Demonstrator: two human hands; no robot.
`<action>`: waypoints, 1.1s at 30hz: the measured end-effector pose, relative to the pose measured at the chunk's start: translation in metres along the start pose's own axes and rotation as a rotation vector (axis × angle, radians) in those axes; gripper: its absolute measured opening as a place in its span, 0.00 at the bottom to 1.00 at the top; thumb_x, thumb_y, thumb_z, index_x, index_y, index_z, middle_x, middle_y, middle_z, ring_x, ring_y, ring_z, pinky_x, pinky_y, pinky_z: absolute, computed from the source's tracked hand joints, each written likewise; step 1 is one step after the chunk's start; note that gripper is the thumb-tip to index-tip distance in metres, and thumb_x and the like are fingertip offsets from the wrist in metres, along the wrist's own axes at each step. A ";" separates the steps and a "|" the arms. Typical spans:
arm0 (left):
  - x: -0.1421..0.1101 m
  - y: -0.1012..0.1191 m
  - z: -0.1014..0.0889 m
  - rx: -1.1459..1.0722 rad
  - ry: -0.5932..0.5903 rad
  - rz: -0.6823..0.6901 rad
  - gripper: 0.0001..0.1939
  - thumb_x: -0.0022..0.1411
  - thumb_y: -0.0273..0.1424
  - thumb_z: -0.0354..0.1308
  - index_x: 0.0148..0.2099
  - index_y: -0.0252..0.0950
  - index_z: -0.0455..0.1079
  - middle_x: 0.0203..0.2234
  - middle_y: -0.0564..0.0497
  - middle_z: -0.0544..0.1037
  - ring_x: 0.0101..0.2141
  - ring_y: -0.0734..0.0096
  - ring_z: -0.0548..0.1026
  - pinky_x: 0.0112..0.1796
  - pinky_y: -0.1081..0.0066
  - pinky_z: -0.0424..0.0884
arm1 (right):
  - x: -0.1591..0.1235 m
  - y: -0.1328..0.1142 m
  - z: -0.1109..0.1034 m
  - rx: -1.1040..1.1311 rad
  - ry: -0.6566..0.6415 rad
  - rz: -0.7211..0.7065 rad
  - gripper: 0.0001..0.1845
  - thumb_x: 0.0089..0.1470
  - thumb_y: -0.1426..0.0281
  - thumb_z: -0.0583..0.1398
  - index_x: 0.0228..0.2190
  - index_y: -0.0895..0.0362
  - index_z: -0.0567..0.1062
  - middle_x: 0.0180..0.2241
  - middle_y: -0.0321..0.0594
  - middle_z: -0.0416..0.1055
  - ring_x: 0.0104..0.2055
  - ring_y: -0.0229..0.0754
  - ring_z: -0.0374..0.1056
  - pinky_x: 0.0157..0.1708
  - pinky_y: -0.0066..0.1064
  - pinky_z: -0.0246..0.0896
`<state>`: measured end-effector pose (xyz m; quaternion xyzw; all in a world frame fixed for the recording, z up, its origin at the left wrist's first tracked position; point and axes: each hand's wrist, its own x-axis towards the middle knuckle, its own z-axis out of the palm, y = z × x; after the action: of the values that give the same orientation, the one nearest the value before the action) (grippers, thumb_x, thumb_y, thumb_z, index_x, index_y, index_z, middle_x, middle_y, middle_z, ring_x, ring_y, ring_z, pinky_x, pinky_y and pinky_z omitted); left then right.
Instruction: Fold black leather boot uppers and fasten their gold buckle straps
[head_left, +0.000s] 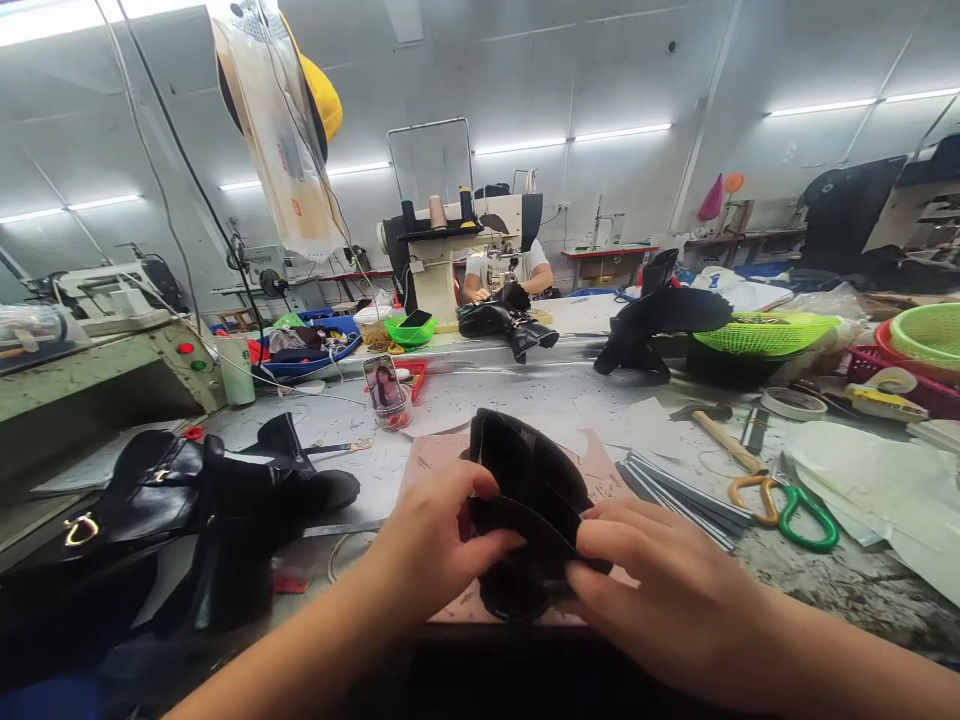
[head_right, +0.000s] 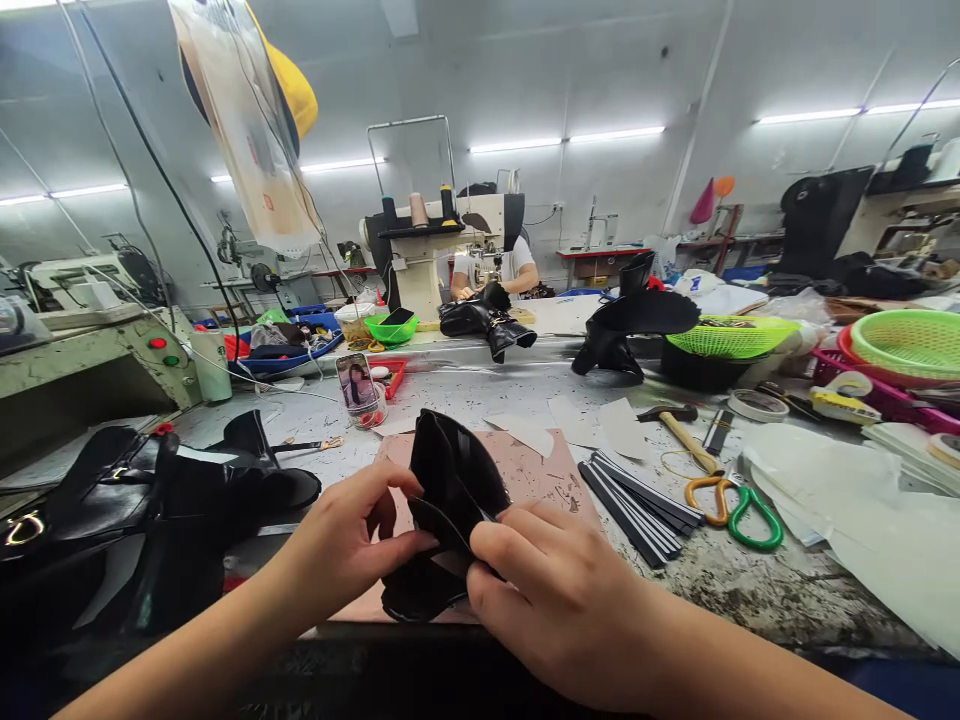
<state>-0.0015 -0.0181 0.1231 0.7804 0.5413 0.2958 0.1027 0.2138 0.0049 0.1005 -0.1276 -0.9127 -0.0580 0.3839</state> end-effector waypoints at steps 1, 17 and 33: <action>0.001 0.000 0.001 -0.086 -0.045 -0.069 0.12 0.49 0.29 0.62 0.37 0.37 0.67 0.24 0.57 0.72 0.20 0.77 0.66 0.22 0.76 0.64 | 0.000 0.001 -0.002 -0.029 -0.006 -0.014 0.09 0.52 0.79 0.53 0.24 0.57 0.69 0.28 0.39 0.69 0.24 0.36 0.60 0.25 0.30 0.55; 0.008 0.002 0.005 -0.510 -0.183 -0.016 0.09 0.58 0.26 0.50 0.40 0.37 0.69 0.26 0.54 0.75 0.27 0.74 0.71 0.28 0.75 0.66 | 0.014 0.012 -0.023 -0.047 -0.130 0.144 0.08 0.54 0.73 0.54 0.23 0.56 0.65 0.29 0.35 0.69 0.31 0.38 0.64 0.54 0.47 0.41; 0.024 0.011 -0.005 -0.603 0.025 -0.052 0.09 0.48 0.30 0.61 0.36 0.36 0.73 0.27 0.52 0.76 0.30 0.70 0.71 0.33 0.72 0.66 | 0.041 0.028 -0.018 -0.055 -0.034 0.196 0.11 0.44 0.78 0.52 0.18 0.55 0.55 0.17 0.26 0.58 0.19 0.31 0.54 0.47 0.40 0.47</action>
<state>0.0096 -0.0019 0.1406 0.6969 0.4503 0.4500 0.3304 0.2066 0.0358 0.1428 -0.2277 -0.9002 -0.0432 0.3686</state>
